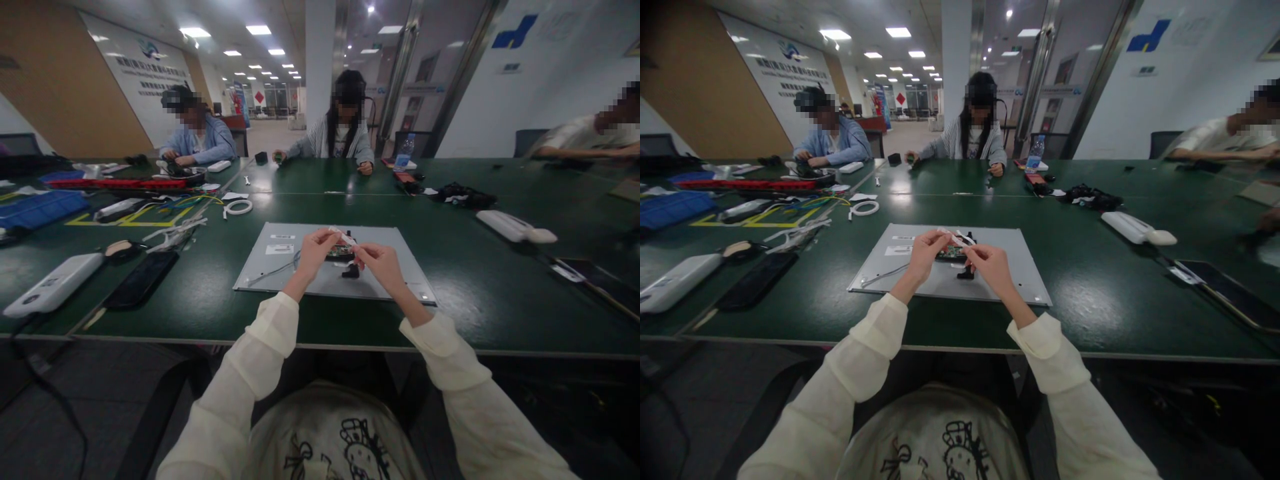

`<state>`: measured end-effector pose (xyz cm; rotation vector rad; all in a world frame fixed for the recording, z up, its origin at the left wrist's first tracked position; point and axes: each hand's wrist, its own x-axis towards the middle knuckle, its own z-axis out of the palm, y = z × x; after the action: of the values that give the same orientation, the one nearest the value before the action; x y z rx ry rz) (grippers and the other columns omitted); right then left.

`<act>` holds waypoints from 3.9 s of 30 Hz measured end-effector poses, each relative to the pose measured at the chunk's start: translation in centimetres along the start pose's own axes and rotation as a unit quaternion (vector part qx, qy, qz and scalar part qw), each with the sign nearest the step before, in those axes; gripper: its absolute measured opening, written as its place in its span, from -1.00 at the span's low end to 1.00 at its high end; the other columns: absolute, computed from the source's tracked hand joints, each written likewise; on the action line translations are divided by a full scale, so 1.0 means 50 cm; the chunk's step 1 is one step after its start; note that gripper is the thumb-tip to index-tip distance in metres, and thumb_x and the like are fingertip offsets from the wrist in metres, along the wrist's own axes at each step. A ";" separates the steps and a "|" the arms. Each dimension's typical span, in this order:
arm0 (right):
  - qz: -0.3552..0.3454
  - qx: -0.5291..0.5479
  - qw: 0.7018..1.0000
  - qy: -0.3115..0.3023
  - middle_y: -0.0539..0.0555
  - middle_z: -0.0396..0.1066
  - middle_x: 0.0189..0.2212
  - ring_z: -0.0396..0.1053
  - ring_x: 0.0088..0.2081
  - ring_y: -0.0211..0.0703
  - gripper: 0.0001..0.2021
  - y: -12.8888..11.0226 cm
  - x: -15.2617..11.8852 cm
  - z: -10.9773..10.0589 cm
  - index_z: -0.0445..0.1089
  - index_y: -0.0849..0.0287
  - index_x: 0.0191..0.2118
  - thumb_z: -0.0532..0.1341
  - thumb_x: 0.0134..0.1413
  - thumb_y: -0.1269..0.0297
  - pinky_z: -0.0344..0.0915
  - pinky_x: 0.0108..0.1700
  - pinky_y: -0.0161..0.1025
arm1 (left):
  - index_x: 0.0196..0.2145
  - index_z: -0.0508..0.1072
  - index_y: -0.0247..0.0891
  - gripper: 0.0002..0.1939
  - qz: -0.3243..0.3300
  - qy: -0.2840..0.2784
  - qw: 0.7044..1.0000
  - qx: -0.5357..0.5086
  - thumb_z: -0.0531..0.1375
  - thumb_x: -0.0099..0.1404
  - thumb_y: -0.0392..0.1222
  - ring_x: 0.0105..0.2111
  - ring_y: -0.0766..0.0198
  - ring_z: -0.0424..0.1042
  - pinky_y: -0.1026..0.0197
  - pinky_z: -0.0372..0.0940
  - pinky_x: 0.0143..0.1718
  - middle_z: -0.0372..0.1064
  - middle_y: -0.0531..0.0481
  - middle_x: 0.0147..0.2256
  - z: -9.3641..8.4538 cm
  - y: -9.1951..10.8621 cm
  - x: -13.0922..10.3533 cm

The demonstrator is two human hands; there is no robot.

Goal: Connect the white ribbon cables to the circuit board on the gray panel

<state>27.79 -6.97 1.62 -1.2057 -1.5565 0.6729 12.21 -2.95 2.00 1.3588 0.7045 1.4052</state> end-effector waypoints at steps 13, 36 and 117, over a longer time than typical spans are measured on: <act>0.001 0.085 0.996 -0.003 0.14 0.47 -0.25 0.44 -0.29 -0.13 -0.58 0.012 0.005 0.011 0.39 0.24 -0.08 0.21 -0.04 0.10 0.36 -0.30 -0.25 | -0.40 0.52 -0.31 -0.78 0.001 0.005 1.000 0.013 0.24 0.08 -0.08 -0.38 0.27 0.44 0.29 0.32 -0.36 0.48 -0.03 -0.41 -0.007 -0.007 0.002; 0.007 0.034 0.997 -0.070 0.07 0.46 -0.51 0.37 -0.50 -0.25 -0.66 0.006 -0.002 0.010 0.46 0.28 -0.25 0.14 0.04 0.10 0.24 -0.48 -0.35 | -0.25 0.51 -0.27 -0.70 0.030 0.066 0.996 0.052 0.22 0.09 -0.06 -0.47 0.36 0.40 0.38 0.27 -0.50 0.45 0.02 -0.47 -0.010 -0.009 0.008; -0.281 -0.238 0.921 -0.129 0.20 0.11 0.12 0.24 0.00 -0.03 -0.51 0.007 0.039 0.166 0.16 0.16 0.12 0.18 0.04 0.27 0.25 0.00 -0.09 | -0.59 0.29 -0.29 -0.60 -0.030 -0.052 0.946 0.318 0.03 0.20 0.07 -0.63 0.42 0.19 0.36 0.10 -0.57 0.20 0.10 -0.66 -0.231 -0.035 0.065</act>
<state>20.20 -3.86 -0.70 -0.9452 -2.2525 0.0656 2.14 3.28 -0.68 1.8689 1.1814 1.0818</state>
